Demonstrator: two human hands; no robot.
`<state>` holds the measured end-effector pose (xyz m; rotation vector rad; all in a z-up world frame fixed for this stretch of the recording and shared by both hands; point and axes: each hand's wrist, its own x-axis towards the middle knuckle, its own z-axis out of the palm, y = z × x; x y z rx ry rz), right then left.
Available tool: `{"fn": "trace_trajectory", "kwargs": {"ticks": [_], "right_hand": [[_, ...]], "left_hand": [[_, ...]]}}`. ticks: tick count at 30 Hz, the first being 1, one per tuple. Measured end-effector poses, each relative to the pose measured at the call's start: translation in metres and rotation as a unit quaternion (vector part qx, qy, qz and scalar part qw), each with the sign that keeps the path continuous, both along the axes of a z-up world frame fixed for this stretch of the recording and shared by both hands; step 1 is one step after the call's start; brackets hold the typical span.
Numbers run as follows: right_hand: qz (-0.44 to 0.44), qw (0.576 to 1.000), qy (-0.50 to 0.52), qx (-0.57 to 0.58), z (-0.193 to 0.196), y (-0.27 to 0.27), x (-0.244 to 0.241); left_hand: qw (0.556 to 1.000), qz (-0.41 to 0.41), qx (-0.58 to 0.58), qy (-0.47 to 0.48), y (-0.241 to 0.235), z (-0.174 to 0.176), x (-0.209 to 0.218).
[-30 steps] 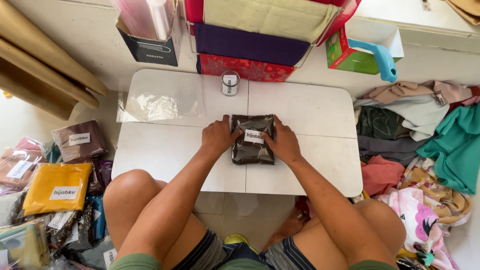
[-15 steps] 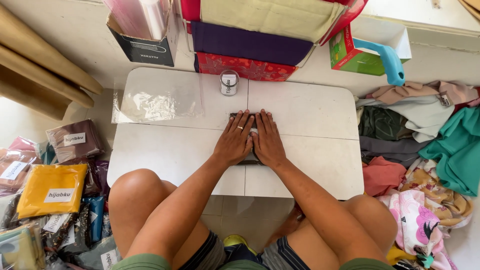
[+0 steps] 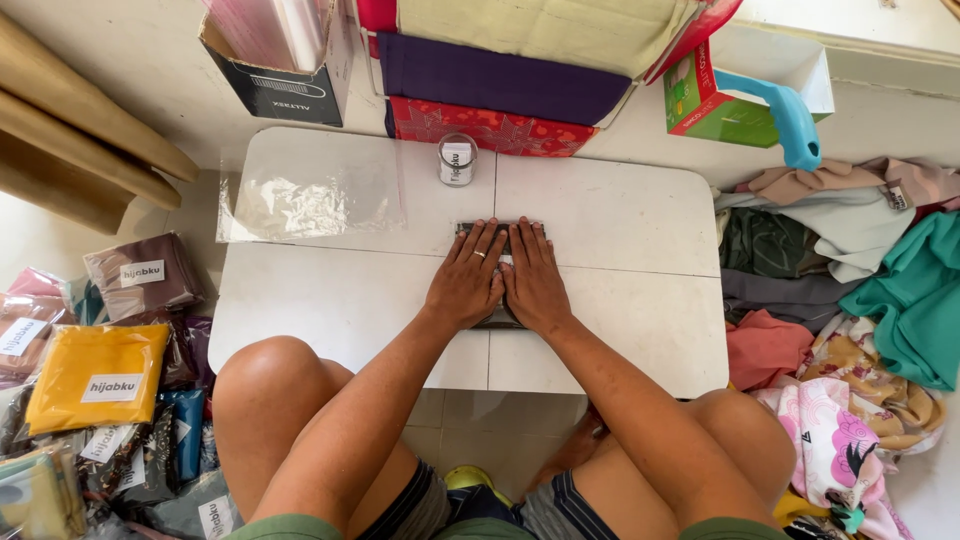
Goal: The person folds a brown piece of fabric on a white table using a lint roller to smooth it out. They then place the folded fabric into a clear plastic bag and seal it.
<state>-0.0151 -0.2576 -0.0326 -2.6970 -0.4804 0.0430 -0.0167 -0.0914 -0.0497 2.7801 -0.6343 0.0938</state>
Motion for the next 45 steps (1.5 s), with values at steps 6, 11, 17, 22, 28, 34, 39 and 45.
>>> {"fn": "trace_trajectory", "kwargs": {"ticks": [6, 11, 17, 22, 28, 34, 39, 45], "right_hand": [[0.002, 1.0, -0.002, -0.022, -0.006, -0.002, 0.001], [0.005, 1.0, 0.008, -0.021, -0.004, -0.002, 0.002], [0.01, 0.999, 0.021, -0.022, -0.006, -0.004, 0.004], [0.017, 0.999, 0.048, 0.015, 0.012, -0.007, 0.008], [-0.21, 0.972, 0.099, 0.018, -0.021, -0.039, 0.025], [-0.195, 0.958, 0.107, 0.179, -0.029, -0.049, 0.033], [-0.14, 0.848, 0.031, 0.51, 0.045, -0.037, 0.042], [-0.134, 0.896, 0.022, 0.422, 0.134, -0.032, 0.036]], "left_hand": [[1.0, 0.003, 0.024, -0.014, -0.003, -0.011, 0.002], [1.0, 0.004, 0.023, -0.009, -0.003, -0.01, 0.002], [0.999, 0.002, 0.034, 0.002, -0.003, -0.015, 0.004], [0.999, -0.007, 0.029, 0.016, -0.001, 0.003, 0.003], [0.965, 0.237, -0.072, 0.083, 0.001, -0.002, 0.007], [0.919, 0.217, -0.304, 0.121, 0.003, 0.009, 0.011], [0.754, 0.191, -0.609, 0.157, -0.001, 0.086, 0.004], [0.784, 0.17, -0.597, 0.016, 0.011, 0.166, 0.0]]}}
